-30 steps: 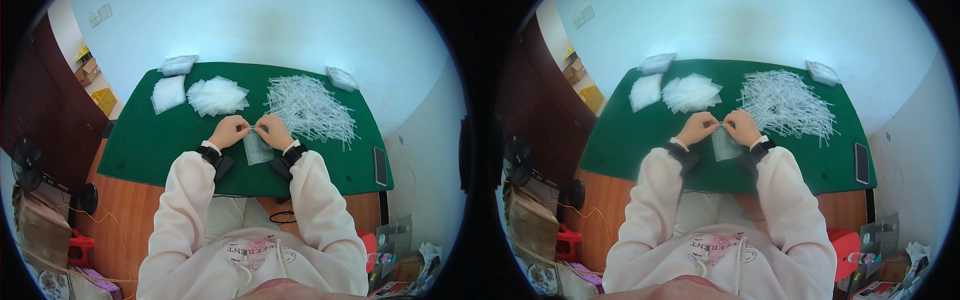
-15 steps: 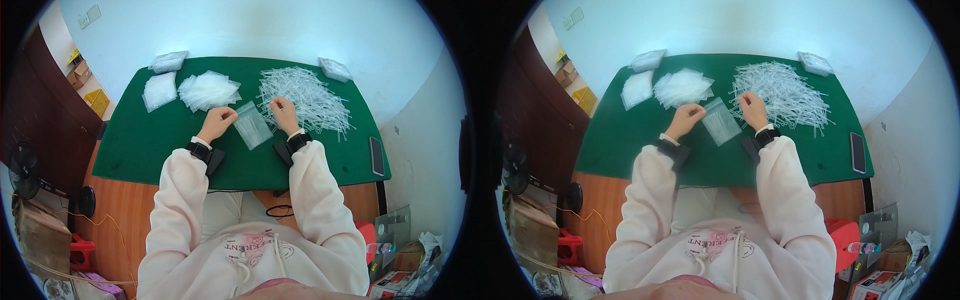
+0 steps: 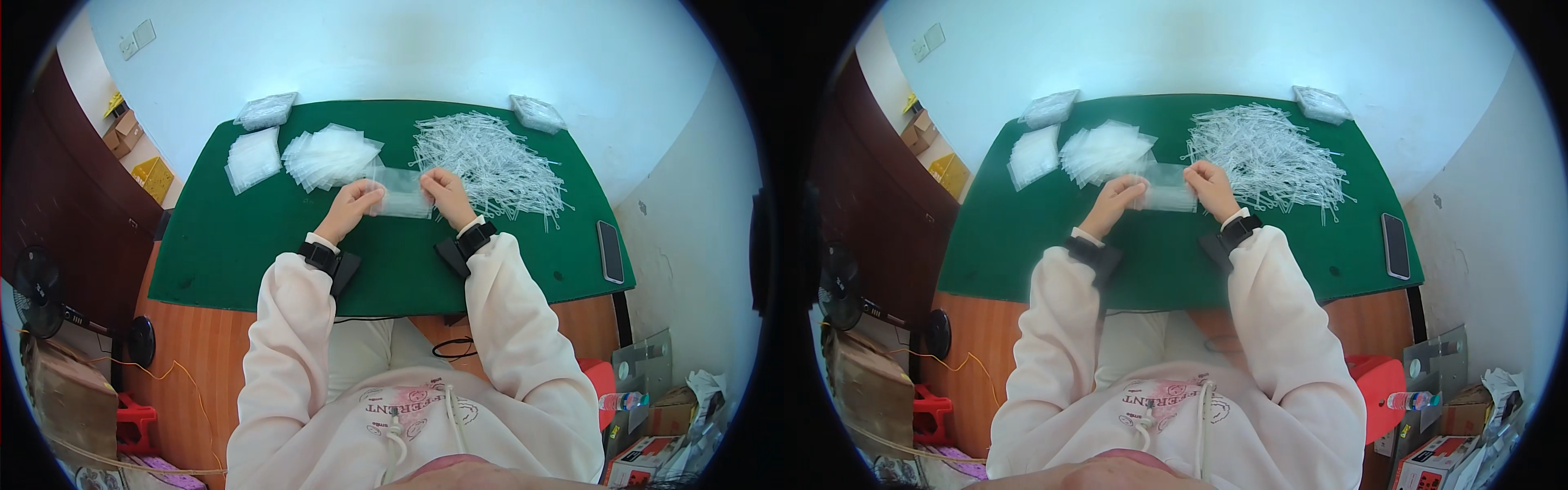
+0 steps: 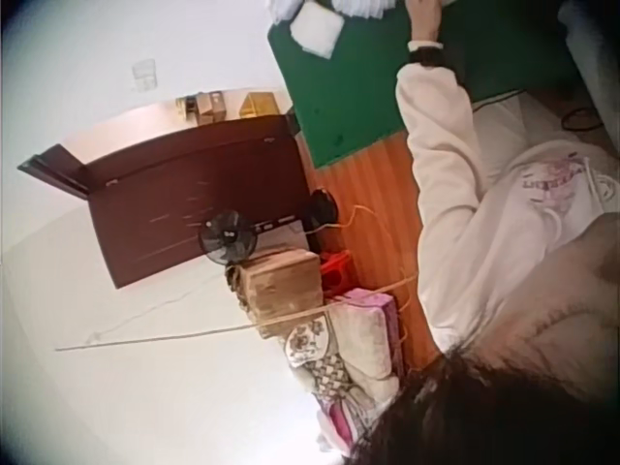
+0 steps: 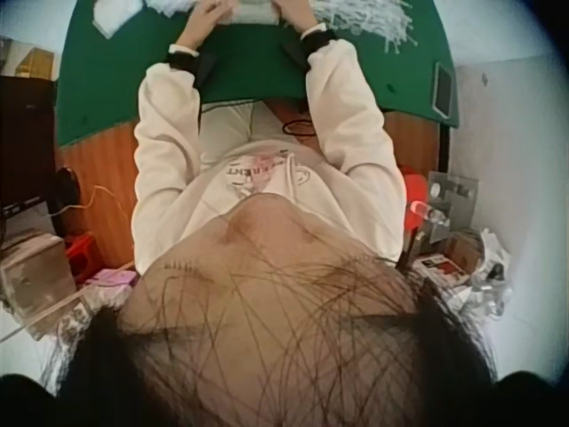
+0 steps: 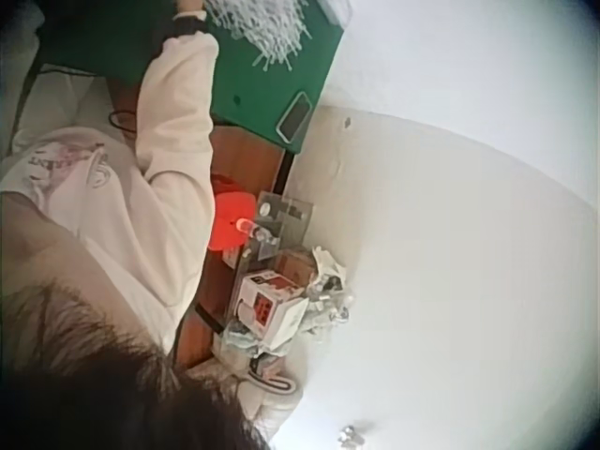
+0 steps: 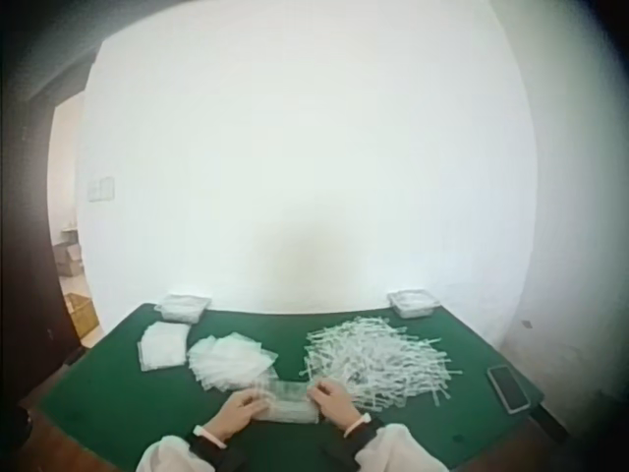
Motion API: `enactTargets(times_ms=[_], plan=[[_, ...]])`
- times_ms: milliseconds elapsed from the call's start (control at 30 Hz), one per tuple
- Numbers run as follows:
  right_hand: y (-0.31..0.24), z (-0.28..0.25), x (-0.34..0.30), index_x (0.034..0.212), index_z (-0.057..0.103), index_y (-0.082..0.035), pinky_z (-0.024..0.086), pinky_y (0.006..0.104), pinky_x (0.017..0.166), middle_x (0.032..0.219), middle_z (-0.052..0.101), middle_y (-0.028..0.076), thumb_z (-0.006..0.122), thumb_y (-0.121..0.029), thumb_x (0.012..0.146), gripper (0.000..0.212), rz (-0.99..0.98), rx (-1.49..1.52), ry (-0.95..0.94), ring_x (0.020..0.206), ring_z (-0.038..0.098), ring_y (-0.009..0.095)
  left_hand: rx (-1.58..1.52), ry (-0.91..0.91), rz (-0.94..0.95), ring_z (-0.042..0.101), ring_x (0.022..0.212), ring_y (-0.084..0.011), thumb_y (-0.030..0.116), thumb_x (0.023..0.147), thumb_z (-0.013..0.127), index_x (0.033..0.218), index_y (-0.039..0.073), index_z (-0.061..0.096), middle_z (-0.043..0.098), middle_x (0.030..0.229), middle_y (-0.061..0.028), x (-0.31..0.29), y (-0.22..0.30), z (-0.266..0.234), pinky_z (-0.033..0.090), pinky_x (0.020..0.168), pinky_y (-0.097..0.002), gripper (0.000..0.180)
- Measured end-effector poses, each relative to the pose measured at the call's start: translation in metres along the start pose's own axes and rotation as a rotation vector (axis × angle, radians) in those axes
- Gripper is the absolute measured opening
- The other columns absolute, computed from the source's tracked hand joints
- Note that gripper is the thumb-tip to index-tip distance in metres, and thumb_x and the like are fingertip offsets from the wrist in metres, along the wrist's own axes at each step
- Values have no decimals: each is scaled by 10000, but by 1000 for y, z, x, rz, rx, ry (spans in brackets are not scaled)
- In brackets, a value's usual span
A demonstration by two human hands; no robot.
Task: Packaging white plastic ties into small clear plastic bags on a green table.
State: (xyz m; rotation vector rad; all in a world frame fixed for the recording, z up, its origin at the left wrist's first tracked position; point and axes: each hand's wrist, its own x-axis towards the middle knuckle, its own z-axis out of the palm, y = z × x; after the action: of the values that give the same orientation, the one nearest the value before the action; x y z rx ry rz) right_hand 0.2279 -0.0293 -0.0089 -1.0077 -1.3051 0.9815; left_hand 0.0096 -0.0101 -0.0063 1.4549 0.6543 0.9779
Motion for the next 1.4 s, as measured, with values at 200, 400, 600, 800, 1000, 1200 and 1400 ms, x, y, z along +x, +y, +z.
enactTargets(times_ms=[200,400,600,800,1000,1200,1400], plan=[[3,0,2,692,535,-26,327,224,474,571,477,-30,549,-209,864,251,-160,-156,119,511,409,57,207,56,99,503,597,-66,191,842,589,832,17,622,591,701,2,4,-4,1,407,564,-204,177],[7,3,3,693,524,-25,327,237,474,558,460,-14,522,-218,880,269,-192,-200,218,510,400,63,208,23,52,519,651,-67,150,857,572,865,3,625,598,732,-4,4,-2,-1,416,598,-195,156],[12,4,4,718,509,-44,308,202,449,541,427,-33,457,-225,919,275,-227,-231,197,480,390,44,106,135,151,521,631,-67,159,861,566,857,3,612,598,733,-2,4,0,-4,424,591,-198,162],[9,1,3,737,522,-37,316,206,454,550,436,-25,456,-231,918,273,-119,-42,167,491,399,45,126,433,166,507,592,-66,153,854,569,842,20,612,578,696,-4,3,21,-59,433,546,-212,140],[8,-1,0,736,542,-30,335,227,484,560,458,-12,480,-239,901,274,-113,-112,138,516,415,59,326,691,90,499,554,-81,132,851,561,781,9,591,556,658,-14,-1,36,-168,399,483,-224,145],[3,12,-1,718,544,-22,345,233,490,556,458,-3,481,-245,896,292,-129,-85,112,515,423,67,395,767,-9,500,539,-123,193,793,637,781,-7,595,555,655,-39,-12,5,-265,427,503,-261,205],[1,5,-2,697,548,-14,380,273,513,550,480,28,494,-248,880,302,-128,-155,148,535,476,115,1094,941,-90,578,740,-231,332,643,753,958,9,579,604,815,-98,3,-20,-271,478,706,-343,484]])
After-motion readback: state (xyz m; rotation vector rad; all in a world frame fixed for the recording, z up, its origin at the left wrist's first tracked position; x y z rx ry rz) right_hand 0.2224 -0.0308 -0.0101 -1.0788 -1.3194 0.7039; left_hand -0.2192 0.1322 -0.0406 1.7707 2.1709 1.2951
